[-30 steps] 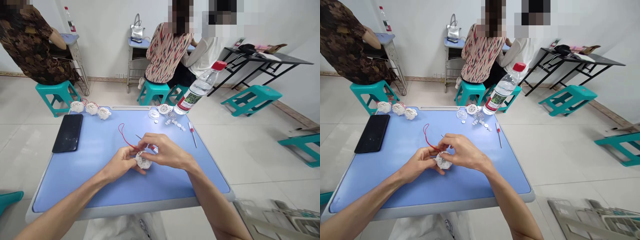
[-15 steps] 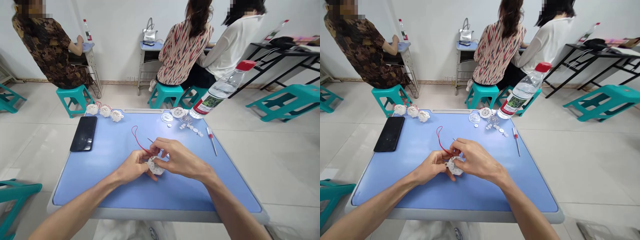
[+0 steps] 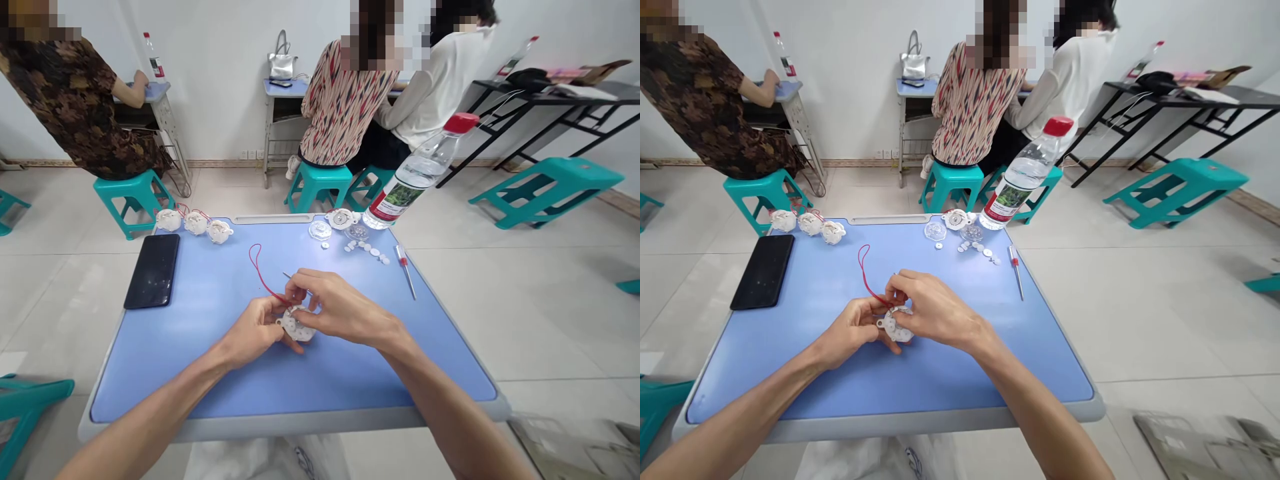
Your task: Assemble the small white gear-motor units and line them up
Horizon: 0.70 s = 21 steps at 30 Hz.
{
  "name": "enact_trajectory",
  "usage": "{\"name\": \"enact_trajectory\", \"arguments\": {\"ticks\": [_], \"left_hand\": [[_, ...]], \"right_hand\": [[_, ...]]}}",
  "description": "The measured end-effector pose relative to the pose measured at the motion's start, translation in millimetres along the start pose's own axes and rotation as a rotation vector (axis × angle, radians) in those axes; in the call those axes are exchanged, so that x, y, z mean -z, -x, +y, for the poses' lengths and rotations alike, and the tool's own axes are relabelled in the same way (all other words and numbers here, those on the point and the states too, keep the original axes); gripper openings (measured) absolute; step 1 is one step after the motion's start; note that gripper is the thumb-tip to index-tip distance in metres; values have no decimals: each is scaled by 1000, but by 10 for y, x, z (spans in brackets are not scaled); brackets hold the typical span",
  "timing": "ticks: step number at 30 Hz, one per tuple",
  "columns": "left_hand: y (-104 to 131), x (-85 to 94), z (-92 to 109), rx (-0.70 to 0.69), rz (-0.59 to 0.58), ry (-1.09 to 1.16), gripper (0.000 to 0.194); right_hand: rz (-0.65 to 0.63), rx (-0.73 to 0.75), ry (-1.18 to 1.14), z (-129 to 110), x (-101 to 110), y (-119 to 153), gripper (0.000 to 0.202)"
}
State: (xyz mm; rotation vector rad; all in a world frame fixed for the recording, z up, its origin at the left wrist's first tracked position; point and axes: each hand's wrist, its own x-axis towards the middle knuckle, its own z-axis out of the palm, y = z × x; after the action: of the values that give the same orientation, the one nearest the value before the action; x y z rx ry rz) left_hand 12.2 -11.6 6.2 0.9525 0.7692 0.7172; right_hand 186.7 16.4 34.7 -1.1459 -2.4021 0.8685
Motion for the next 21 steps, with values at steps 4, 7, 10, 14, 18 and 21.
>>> {"name": "enact_trajectory", "arguments": {"ticks": [4,7,10,14,18,21], "left_hand": [[1,2,-8,-15,-6,-5,41],[2,1,-12,-6,5,-19,37],[-1,-1,-14,-1,-4,-18,35],[-15,3,-19,8,-19,19,36],[-35,14,-17,3,-36,63,35],[-39,24,3,2,-33,87,32]], "right_hand": [[13,-8,11,-1,-7,-3,17],[19,-11,16,-3,-6,-6,17],[18,-3,11,8,2,-8,16],[27,1,-25,39,19,-12,17],[37,-10,-93,63,40,-20,15],[45,-26,-151,87,68,-13,13]]}}
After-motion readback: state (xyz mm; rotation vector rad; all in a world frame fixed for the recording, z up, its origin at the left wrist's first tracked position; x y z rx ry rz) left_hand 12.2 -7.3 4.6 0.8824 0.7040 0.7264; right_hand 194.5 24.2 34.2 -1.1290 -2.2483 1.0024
